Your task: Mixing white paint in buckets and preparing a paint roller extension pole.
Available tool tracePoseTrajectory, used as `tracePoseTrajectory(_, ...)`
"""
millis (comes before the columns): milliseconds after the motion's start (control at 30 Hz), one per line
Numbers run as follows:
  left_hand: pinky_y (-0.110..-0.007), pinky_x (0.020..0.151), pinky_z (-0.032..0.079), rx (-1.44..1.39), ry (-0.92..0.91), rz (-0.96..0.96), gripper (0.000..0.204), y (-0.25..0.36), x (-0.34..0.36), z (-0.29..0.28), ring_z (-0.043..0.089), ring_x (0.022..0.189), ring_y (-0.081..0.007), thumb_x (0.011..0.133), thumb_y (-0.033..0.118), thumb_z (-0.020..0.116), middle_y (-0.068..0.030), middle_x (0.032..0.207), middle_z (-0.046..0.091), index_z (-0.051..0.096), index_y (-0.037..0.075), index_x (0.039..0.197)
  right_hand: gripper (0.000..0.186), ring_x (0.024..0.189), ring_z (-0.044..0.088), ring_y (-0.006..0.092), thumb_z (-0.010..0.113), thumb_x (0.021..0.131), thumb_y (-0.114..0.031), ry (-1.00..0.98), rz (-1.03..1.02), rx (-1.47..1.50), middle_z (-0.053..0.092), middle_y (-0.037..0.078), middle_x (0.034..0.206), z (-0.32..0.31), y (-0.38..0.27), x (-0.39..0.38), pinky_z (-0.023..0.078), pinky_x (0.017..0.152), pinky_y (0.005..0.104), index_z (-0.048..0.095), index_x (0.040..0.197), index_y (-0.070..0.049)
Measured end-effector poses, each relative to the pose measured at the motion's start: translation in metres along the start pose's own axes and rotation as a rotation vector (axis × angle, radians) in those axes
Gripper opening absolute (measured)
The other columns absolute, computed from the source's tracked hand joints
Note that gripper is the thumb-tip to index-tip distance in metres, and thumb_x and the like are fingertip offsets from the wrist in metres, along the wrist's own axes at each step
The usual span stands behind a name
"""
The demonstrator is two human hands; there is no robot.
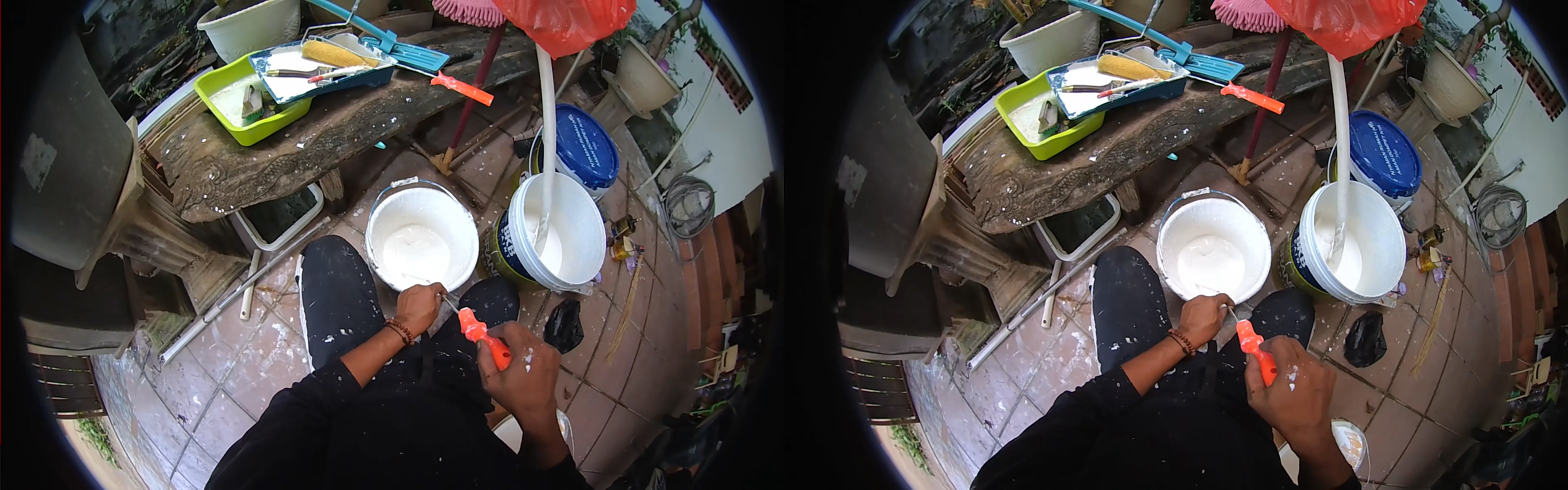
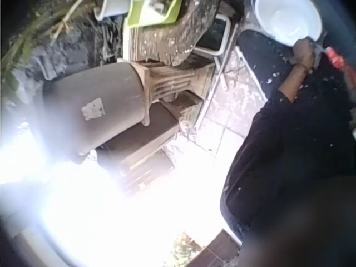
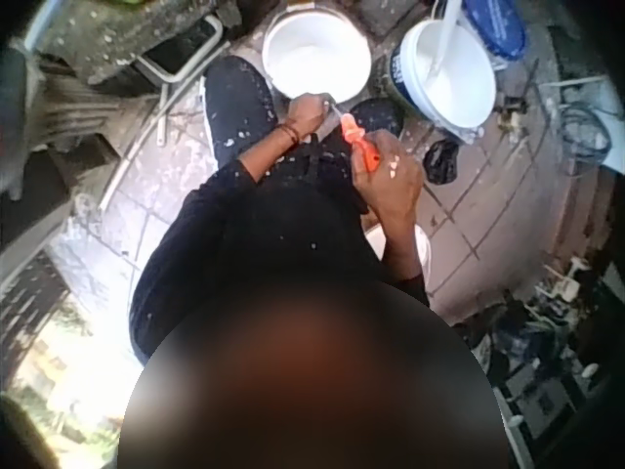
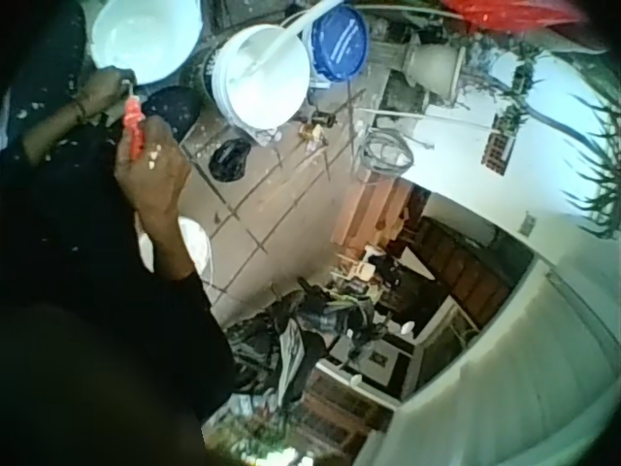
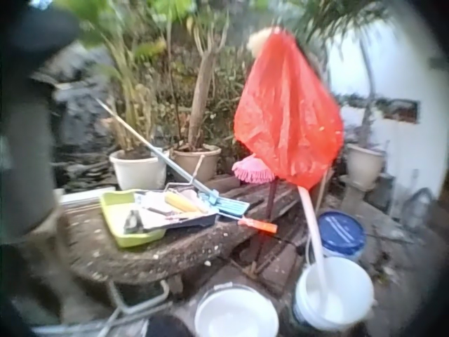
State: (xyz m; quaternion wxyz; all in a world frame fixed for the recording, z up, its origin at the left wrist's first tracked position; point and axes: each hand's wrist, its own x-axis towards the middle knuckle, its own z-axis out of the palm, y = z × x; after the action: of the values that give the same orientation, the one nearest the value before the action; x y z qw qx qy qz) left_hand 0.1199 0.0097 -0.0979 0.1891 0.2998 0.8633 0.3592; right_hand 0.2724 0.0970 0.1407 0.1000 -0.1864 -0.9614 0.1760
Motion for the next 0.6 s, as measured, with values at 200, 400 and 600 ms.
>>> tracePoseTrajectory(200, -0.051, 0.083, 0.058, -0.092, 0.000, -0.018, 0.021, 0.015, -0.014, -0.006, 0.075, 0.087, -0.0406, 0.098, 0.018, 0.062, -0.0209, 0.088, 0.076, 0.080, 0.012, 0.108, 0.018, 0.071, 0.072, 0.0355, 0.079, 0.086, -0.023, 0.030, -0.030, -0.028, 0.073, 0.012, 0.084, -0.020, -0.007, 0.014, 0.057, 0.061, 0.0442, 0.070, 0.089, -0.008)
tracePoseTrajectory(400, -0.050, 0.082, 0.058, -0.027, 0.000, -0.005, 0.022, 0.009, -0.006, -0.014, 0.075, 0.086, -0.0387, 0.098, 0.019, 0.061, -0.0192, 0.087, 0.077, 0.080, 0.013, 0.108, 0.017, 0.073, 0.072, 0.0366, 0.082, 0.085, -0.017, 0.045, -0.026, 0.009, 0.072, 0.014, 0.084, -0.009, -0.012, 0.017, 0.056, 0.064, 0.0437, 0.071, 0.090, -0.006)
tracePoseTrajectory(600, -0.049, 0.081, 0.058, 0.003, 0.057, -0.031, 0.021, -0.010, 0.014, -0.013, 0.076, 0.087, -0.0372, 0.098, 0.019, 0.063, -0.0176, 0.089, 0.078, 0.080, 0.015, 0.108, 0.015, 0.067, 0.068, 0.0318, 0.080, 0.086, -0.015, 0.064, -0.175, 0.019, 0.065, 0.010, 0.079, 0.029, 0.001, 0.002, 0.054, 0.057, 0.0407, 0.068, 0.089, -0.007)
